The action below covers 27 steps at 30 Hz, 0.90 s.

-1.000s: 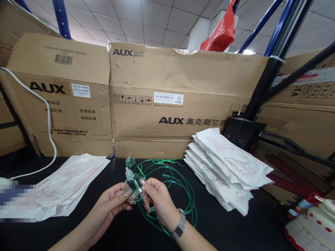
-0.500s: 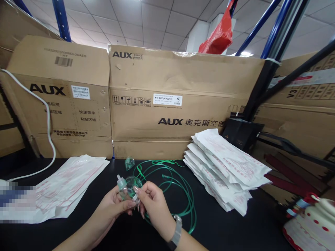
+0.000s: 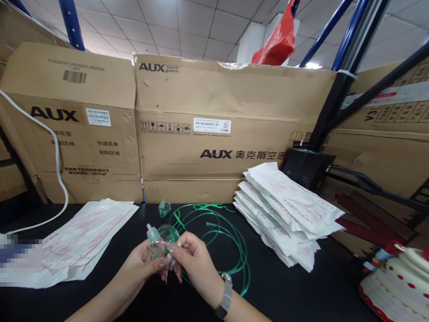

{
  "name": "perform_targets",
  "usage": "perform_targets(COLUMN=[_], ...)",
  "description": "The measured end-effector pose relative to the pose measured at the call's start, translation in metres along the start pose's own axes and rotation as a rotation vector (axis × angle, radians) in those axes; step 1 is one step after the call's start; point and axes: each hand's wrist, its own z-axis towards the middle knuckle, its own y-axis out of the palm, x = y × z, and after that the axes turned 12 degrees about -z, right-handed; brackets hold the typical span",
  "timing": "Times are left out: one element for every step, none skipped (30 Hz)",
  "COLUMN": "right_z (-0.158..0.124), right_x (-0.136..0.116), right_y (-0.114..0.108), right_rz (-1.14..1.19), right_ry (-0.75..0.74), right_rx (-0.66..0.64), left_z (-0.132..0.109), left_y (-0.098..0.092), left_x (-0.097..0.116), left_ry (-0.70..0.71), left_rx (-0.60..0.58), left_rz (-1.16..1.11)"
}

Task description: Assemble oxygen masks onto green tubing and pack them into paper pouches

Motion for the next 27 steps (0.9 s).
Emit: perform_targets(right_z=[0.001,0.001,0.002,0.003,0.004,0.005,0.006,0.006,0.007,0.007,0.007,0.007,0.007,0.007,0.007,0.007,0.007,0.007,0.007,0.007,0.006,0.006,0.005,0.005,0.004,0.004,0.004], right_x=[0.001,0.002,0.003,0.004,0.004,0.003,0.003,0.003,0.002,0.002,0.003,0.003,0.004,0.005,0.006,0.008,0.009,0.010,0.011,0.011,0.012,0.012,0.012,0.012,0.012,0.012,0.012], right_y=[0.000,-0.001,-0.001,-0.002,-0.002,-0.003,-0.003,-0.004,-0.004,-0.004,-0.004,-0.004,-0.003,-0.003,-0.002,-0.002,-0.001,-0.001,0.000,0.001,0.001,0.002,0.003,0.004,0.004,0.005,0.005], right_rz=[0.006,0.008,0.010,0.016,0.025,0.037,0.051,0.066,0.080,0.091,0.103,0.114,0.122,0.127,0.129,0.129,0.128,0.125,0.123,0.121,0.121,0.124,0.129,0.134,0.139,0.142,0.143], right_ry=[0.009,0.018,0.023,0.028,0.036,0.048,0.062,0.078,0.095,0.111,0.124,0.135,0.143,0.148,0.150,0.150,0.149,0.148,0.148,0.148,0.145,0.140,0.134,0.130,0.126,0.124,0.125], right_rx=[-0.017,-0.029,-0.030,-0.022,-0.007,0.010,0.028,0.043,0.054,0.057,0.054,0.048,0.041,0.039,0.041,0.047,0.058,0.070,0.081,0.092,0.100,0.106,0.107,0.105,0.104,0.103,0.103], left_z=[0.000,0.000,0.000,0.000,0.000,0.000,0.000,0.000,0.000,0.000,0.000,0.001,0.001,0.001,0.001,0.001,0.002,0.002,0.002,0.002,0.002,0.002,0.002,0.002,0.002,0.003,0.003], left_y=[0.000,0.000,-0.001,-0.002,-0.003,-0.004,-0.005,-0.005,-0.006,-0.006,-0.006,-0.006,-0.006,-0.005,-0.005,-0.005,-0.005,-0.005,-0.005,-0.005,-0.005,-0.006,-0.006,-0.006,-0.007,-0.008,-0.009], left_x=[0.000,0.001,0.001,0.001,0.001,0.002,0.002,0.003,0.003,0.004,0.004,0.005,0.005,0.005,0.005,0.005,0.005,0.004,0.004,0.004,0.003,0.003,0.002,0.001,0.000,-0.001,-0.002], left_ry=[-0.001,-0.003,-0.009,-0.021,-0.034,-0.047,-0.060,-0.071,-0.079,-0.085,-0.090,-0.092,-0.092,-0.090,-0.088,-0.086,-0.084,-0.083,-0.081,-0.078,-0.077,-0.076,-0.075,-0.072,-0.068,-0.061,-0.052], left_rx=[0.001,0.003,0.005,0.009,0.016,0.023,0.030,0.035,0.037,0.036,0.035,0.036,0.040,0.048,0.058,0.069,0.078,0.083,0.087,0.090,0.091,0.093,0.095,0.097,0.102,0.109,0.120], left_rz=[0.007,0.015,0.018,0.013,0.001,-0.016,-0.035,-0.052,-0.063,-0.068,-0.071,-0.071,-0.070,-0.069,-0.066,-0.062,-0.058,-0.054,-0.051,-0.049,-0.047,-0.044,-0.038,-0.030,-0.021,-0.011,-0.003])
